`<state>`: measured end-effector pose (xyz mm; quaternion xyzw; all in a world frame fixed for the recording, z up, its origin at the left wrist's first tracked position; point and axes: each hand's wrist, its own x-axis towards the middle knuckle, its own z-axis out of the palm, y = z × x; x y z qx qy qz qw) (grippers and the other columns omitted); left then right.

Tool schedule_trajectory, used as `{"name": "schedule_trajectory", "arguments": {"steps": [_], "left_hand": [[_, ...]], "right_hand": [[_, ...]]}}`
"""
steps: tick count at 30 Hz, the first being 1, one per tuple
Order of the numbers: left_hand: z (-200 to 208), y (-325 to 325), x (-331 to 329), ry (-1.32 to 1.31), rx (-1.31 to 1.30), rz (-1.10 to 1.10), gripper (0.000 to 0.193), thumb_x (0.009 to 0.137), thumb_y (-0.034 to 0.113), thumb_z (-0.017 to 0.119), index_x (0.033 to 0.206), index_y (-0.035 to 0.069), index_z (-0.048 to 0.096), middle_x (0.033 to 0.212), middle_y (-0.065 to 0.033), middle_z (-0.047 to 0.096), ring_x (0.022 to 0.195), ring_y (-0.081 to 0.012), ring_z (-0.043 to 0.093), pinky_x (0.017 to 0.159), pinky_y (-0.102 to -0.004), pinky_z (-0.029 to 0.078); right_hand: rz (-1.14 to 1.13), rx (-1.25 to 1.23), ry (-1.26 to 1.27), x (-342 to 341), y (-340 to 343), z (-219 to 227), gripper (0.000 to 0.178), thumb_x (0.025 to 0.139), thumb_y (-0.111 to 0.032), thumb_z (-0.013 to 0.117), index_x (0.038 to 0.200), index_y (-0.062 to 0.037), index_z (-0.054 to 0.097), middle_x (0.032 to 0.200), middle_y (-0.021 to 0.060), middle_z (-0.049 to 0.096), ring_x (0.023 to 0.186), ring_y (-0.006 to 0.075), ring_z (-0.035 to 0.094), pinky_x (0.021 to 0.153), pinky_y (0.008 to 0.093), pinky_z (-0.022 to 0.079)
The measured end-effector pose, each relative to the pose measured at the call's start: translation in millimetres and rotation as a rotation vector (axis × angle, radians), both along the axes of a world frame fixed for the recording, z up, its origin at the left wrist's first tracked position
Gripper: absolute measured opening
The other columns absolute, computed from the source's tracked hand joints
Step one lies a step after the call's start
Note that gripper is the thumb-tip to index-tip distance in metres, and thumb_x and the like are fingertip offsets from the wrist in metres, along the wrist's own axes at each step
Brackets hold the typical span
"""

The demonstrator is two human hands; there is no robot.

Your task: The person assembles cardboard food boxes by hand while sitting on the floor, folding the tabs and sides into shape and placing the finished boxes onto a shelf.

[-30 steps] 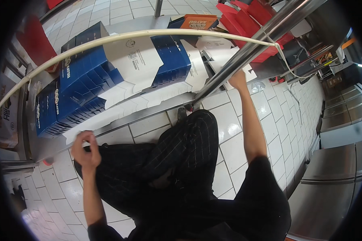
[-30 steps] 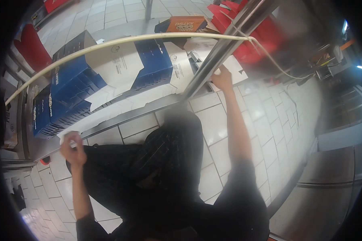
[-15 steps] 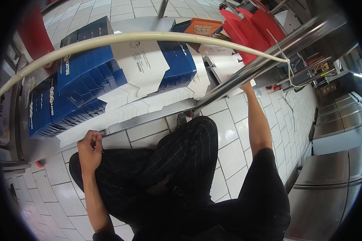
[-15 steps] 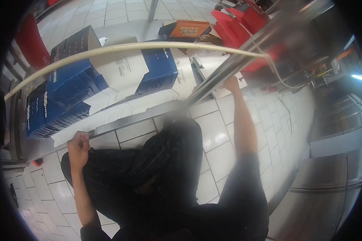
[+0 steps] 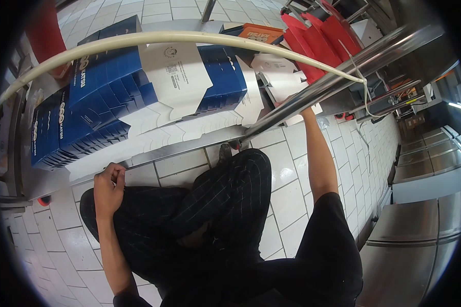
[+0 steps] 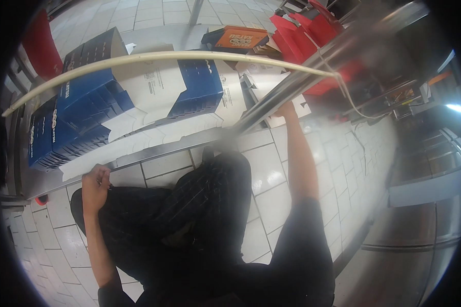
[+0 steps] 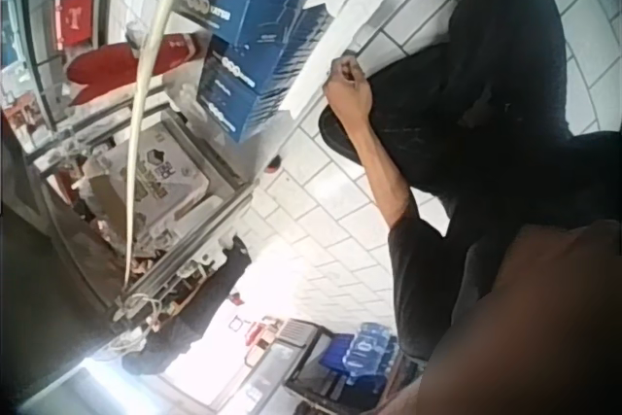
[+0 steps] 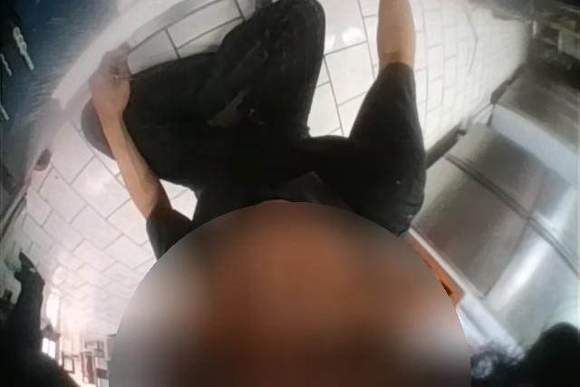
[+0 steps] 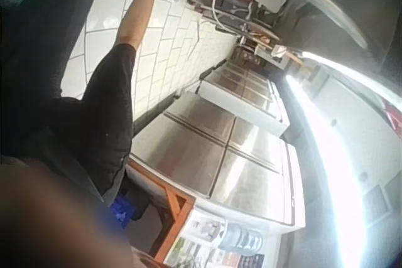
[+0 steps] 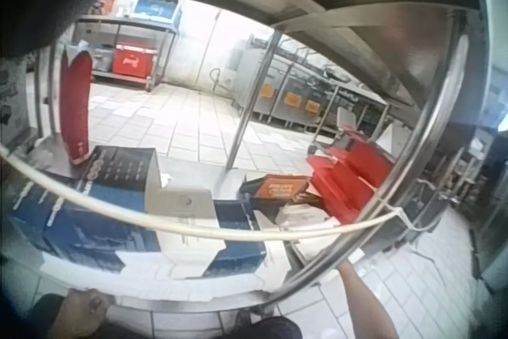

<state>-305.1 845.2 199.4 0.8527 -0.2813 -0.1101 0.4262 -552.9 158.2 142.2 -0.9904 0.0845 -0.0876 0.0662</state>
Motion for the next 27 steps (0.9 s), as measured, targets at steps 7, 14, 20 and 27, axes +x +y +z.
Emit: {"name": "schedule_trajectory", "arguments": {"steps": [7,14,20,27], "left_hand": [[5,-1,-2,-0.007,0.067,-0.009,0.004,0.086,0.002,0.060,0.084,0.000,0.063,0.060,-0.0116,0.059,0.052,-0.0213,0.057,0.053,-0.0329,0.041],[5,2,-1,-0.079,0.172,-0.084,0.009,0.091,0.009,0.058,0.087,0.001,0.061,0.062,-0.0124,0.063,0.052,-0.0205,0.062,0.055,-0.0330,0.044],[10,7,-2,-0.037,0.183,-0.058,0.009,0.090,0.010,0.059,0.087,0.002,0.061,0.062,-0.0131,0.062,0.051,-0.0218,0.061,0.055,-0.0352,0.044],[14,4,-3,-0.048,0.222,-0.073,0.008,0.089,0.010,0.060,0.087,0.002,0.061,0.062,-0.0139,0.062,0.053,-0.0241,0.060,0.056,-0.0357,0.043]], "right_hand": [[-0.135,0.073,-0.157,-18,25,28,0.040,0.068,-0.022,0.077,0.108,-0.0168,0.071,0.099,0.0071,0.070,0.095,0.0294,0.064,0.085,0.0399,0.050],[-0.214,-0.088,-0.204,7,91,34,0.026,0.085,-0.033,0.073,0.077,-0.0087,0.070,0.069,0.0062,0.065,0.065,0.0220,0.062,0.062,0.0360,0.048],[-0.215,-0.057,-0.127,15,77,31,0.026,0.086,-0.028,0.072,0.074,-0.0057,0.066,0.065,0.0075,0.061,0.063,0.0241,0.061,0.059,0.0385,0.046],[-0.472,-0.200,-0.008,3,68,14,0.035,0.076,-0.029,0.075,0.107,-0.0176,0.068,0.103,0.0087,0.070,0.097,0.0310,0.066,0.078,0.0412,0.053]]}}
